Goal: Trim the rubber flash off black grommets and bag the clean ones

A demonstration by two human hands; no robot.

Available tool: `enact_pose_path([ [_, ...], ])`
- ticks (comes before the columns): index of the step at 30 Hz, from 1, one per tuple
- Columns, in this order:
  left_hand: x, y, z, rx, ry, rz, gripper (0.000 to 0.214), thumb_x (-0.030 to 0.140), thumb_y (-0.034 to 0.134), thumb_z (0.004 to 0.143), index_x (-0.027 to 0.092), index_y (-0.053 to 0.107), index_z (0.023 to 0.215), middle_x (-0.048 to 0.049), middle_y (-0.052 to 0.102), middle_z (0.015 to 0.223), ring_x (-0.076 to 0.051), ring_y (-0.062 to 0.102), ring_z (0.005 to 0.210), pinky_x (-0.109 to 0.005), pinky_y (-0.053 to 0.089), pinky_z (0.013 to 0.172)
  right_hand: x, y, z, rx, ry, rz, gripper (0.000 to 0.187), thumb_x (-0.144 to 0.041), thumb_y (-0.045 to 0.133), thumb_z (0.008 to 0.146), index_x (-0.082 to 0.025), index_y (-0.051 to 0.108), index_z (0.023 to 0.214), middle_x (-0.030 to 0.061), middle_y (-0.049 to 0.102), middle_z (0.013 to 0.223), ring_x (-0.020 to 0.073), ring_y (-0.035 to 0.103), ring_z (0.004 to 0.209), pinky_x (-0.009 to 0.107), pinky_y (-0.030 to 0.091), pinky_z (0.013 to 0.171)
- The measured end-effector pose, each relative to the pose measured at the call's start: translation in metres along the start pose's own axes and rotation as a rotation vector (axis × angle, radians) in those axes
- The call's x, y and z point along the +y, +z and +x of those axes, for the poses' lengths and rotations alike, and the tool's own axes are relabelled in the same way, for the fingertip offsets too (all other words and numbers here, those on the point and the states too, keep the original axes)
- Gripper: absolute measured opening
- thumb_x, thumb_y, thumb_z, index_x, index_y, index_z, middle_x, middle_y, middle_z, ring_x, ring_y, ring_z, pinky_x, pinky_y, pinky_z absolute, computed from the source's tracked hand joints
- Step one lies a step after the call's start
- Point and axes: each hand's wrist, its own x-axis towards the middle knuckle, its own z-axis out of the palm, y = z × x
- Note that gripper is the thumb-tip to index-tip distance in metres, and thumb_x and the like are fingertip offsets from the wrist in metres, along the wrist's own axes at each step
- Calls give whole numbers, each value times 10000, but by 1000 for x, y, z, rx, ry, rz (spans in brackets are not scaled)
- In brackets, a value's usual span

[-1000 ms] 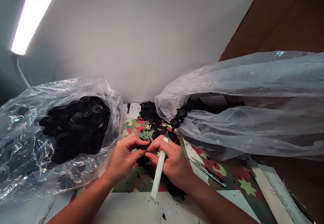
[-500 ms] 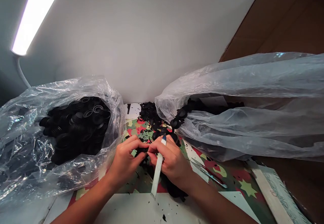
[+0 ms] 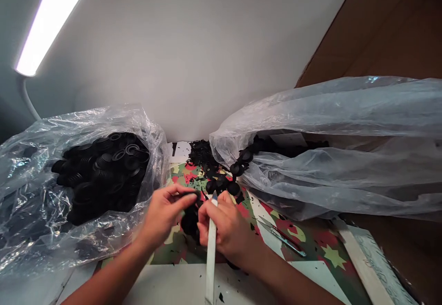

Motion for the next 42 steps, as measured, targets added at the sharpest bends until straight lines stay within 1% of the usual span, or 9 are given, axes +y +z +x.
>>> enact_pose_path([
  [3, 2, -11, 7, 103, -45, -99, 280, 344, 879, 650, 153, 779, 828, -31, 746, 717, -153, 654, 602, -258, 546, 582, 2, -4, 2, 6, 98, 84, 156, -82, 527, 772, -231, 484, 752, -52, 635, 652, 128, 510, 565, 305, 363, 705],
  [10, 3, -9, 7, 40, 24, -50, 326, 319, 904, 607, 161, 796, 870, -61, 782, 867, -197, 717, 767, -309, 606, 730, 25, -13, 6, 41, 466, 236, 97, -190, 598, 843, -240, 668, 797, 3, 735, 758, 188, 638, 709, 290, 464, 673],
  [17, -1, -12, 7, 11, 31, -71, 285, 272, 884, 641, 172, 808, 896, -54, 781, 869, -181, 711, 788, -274, 592, 733, 30, -11, 5, -37, 529, 137, 349, -403, 581, 932, -239, 716, 655, 4, 633, 534, 202, 584, 661, 284, 415, 617],
  [22, -4, -13, 5, -47, 75, 5, 277, 256, 835, 709, 190, 807, 976, -76, 781, 999, -219, 726, 876, -333, 603, 802, 26, -9, 6, -26, 588, 340, 294, -449, 601, 922, -217, 749, 817, 27, 729, 702, 193, 636, 674, 297, 473, 642],
  [27, -9, -10, 2, -164, 284, 249, 448, 150, 746, 792, 277, 724, 1221, -71, 784, 1114, -258, 682, 1095, -464, 518, 1024, 19, -3, 6, -92, 714, 661, 391, -583, 613, 872, -202, 684, 821, -5, 662, 636, 159, 609, 575, 266, 483, 559],
  [30, -10, -8, 2, -149, 404, 326, 534, 146, 737, 790, 330, 674, 1287, -63, 758, 1171, -260, 633, 1139, -466, 518, 998, 15, -1, 6, -72, 771, 675, 356, -561, 672, 821, -208, 654, 774, -34, 592, 597, 139, 541, 532, 252, 445, 509],
  [33, -9, -5, 3, -49, 285, 299, 434, 251, 828, 714, 256, 722, 1135, -68, 739, 1050, -227, 662, 915, -342, 561, 775, 10, 0, 5, 28, 720, 566, 296, -488, 691, 822, -207, 650, 738, -40, 557, 597, 129, 492, 539, 246, 408, 508],
  [37, -8, 1, 2, -139, -1, 151, 281, 371, 840, 681, 176, 664, 781, 17, 632, 667, -151, 582, 617, -260, 482, 591, 5, 3, 3, 89, 524, 383, 241, -387, 677, 874, -211, 650, 711, -17, 609, 655, 142, 536, 598, 254, 420, 575],
  [42, -8, 2, 1, -76, -28, 90, 314, 349, 840, 656, 171, 691, 868, 25, 618, 663, -147, 564, 616, -254, 459, 584, 7, 6, -2, -2, 359, 208, 281, -361, 609, 951, -225, 658, 711, -15, 610, 618, 147, 552, 577, 245, 408, 548],
])
